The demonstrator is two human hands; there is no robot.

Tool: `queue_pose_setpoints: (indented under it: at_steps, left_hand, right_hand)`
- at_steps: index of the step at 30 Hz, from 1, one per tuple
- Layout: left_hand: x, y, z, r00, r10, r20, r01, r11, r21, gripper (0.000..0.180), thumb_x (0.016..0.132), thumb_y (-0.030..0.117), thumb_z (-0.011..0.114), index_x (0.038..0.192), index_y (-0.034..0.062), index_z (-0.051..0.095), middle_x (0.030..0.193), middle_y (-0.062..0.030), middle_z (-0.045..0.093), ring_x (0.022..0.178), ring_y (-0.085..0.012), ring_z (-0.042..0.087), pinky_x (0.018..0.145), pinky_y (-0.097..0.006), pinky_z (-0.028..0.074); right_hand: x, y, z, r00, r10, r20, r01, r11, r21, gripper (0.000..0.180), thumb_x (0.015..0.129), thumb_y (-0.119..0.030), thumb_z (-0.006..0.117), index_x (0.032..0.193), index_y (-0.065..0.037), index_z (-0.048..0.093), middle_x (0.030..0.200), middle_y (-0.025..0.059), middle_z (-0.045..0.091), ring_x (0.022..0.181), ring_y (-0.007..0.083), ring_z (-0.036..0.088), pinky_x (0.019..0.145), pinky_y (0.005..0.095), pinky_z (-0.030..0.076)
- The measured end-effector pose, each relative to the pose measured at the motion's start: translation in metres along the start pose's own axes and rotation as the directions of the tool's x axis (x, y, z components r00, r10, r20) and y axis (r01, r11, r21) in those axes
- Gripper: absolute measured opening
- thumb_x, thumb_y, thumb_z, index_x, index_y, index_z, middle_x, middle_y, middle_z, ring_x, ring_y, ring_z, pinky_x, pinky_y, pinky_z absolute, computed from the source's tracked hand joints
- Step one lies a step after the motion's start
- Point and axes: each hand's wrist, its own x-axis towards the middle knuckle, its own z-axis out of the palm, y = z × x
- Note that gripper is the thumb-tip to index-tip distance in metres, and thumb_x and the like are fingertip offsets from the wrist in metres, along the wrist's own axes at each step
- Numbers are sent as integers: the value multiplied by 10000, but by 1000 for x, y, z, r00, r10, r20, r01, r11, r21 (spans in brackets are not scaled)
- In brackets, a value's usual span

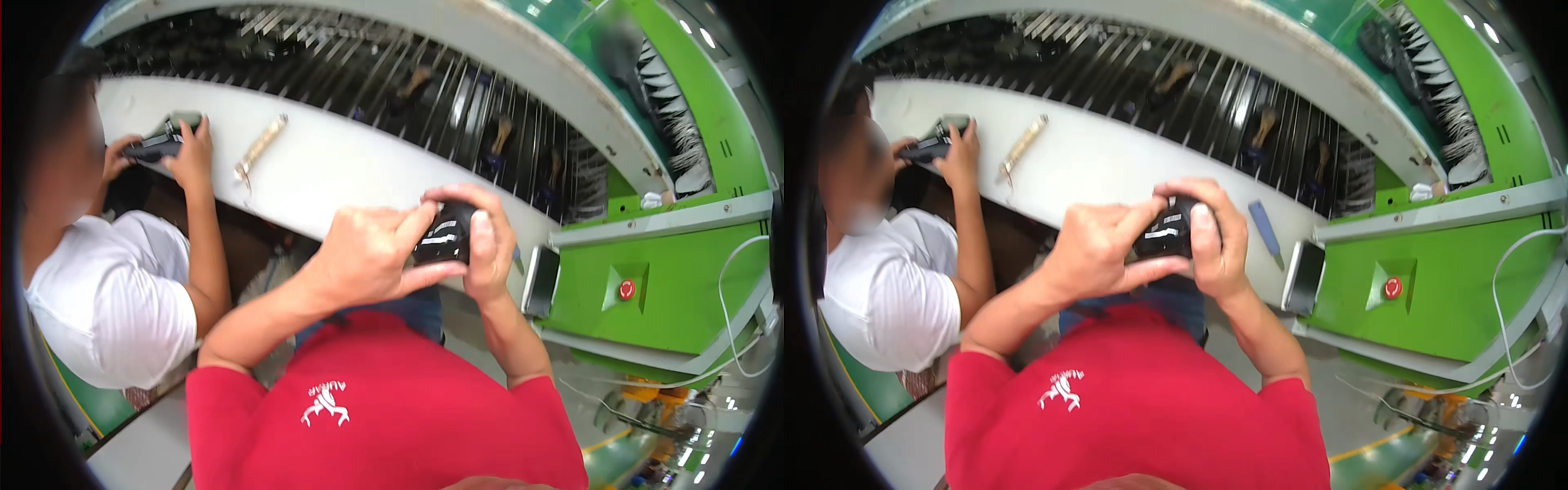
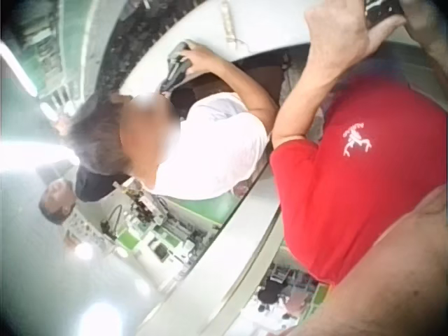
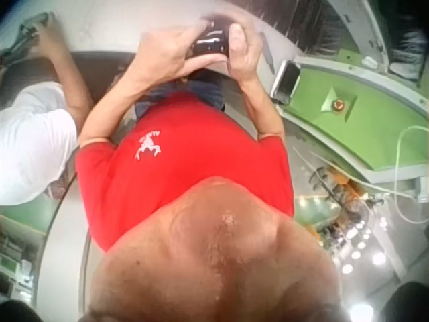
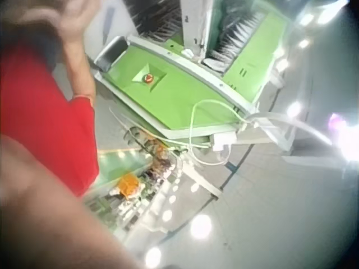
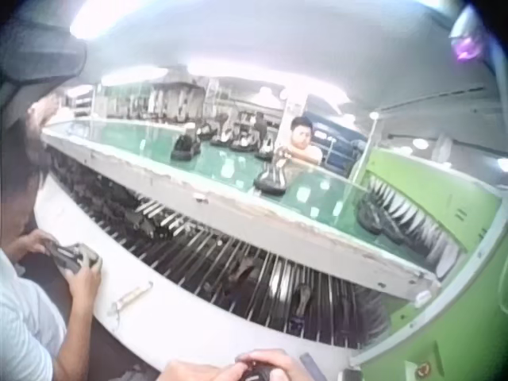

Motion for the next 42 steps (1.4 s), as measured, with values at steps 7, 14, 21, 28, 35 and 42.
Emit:
queue_pose_setpoints:
  at_steps: [7, 14, 21, 28, 35, 42]
  left_hand:
    - [-15, -42, 16, 938, -329, -111, 330, 944, -14, 955, 804, 625, 912, 1445, -1, 580, 1166, -150, 691, 985, -316, 731, 819, -435, 623]
    - [-45, -49, 56, 856, -511, 76, 476, 723, -501, 1030, 816, 374, 953, 1608, -14, 420, 1480, -238, 501, 1397, -375, 546, 1127, -464, 542]
    - [-80, -93, 52, 940, -308, 146, 340, 871, -356, 1061, 695, 265, 1014, 1587, 33, 489, 1516, -218, 502, 1458, -389, 496, 1250, -467, 414]
    - [-94, -85, 55, 920, -351, 175, 392, 835, -385, 1096, 648, 340, 1042, 1599, 98, 555, 1639, -225, 375, 1553, -403, 416, 1272, -496, 401]
    - [-91, -85, 67, 901, -411, 141, 431, 806, -405, 1151, 607, 460, 1056, 1598, 93, 599, 1636, -209, 418, 1498, -373, 503, 1230, -485, 447]
    - [-86, -80, 71, 906, -422, 44, 410, 842, -351, 907, 644, 372, 1050, 1465, 135, 748, 1533, -174, 517, 1419, -337, 564, 1171, -465, 509]
  right_hand:
    - [6, 17, 29, 933, -309, -184, 243, 918, -312, 218, 1023, -138, 704, 1183, 9, 727, 1128, 193, 736, 1022, 331, 723, 917, 411, 580]
    - [-18, 67, 45, 954, -277, -112, 245, 940, -240, 367, 1139, -238, 486, 1302, 38, 665, 1217, 207, 729, 1123, 360, 685, 1018, 463, 533]
    - [-25, 65, -33, 977, -106, 187, 203, 744, -637, 475, 879, -312, 882, 1263, -74, 736, 1268, 173, 696, 1242, 413, 645, 1181, 591, 432]
    - [-54, 72, -16, 955, -195, 221, 294, 691, -660, 484, 767, -240, 957, 1228, -245, 813, 1388, 44, 686, 1315, 332, 607, 1195, 612, 375]
    - [-54, 80, -12, 975, -154, 159, 221, 729, -648, 396, 739, -216, 960, 1114, -252, 837, 1326, -22, 727, 1298, 292, 608, 1212, 583, 323]
    - [-61, 80, -8, 963, -224, 153, 267, 683, -680, 396, 734, -207, 962, 1106, -219, 826, 1269, -13, 735, 1274, 262, 634, 1150, 533, 364]
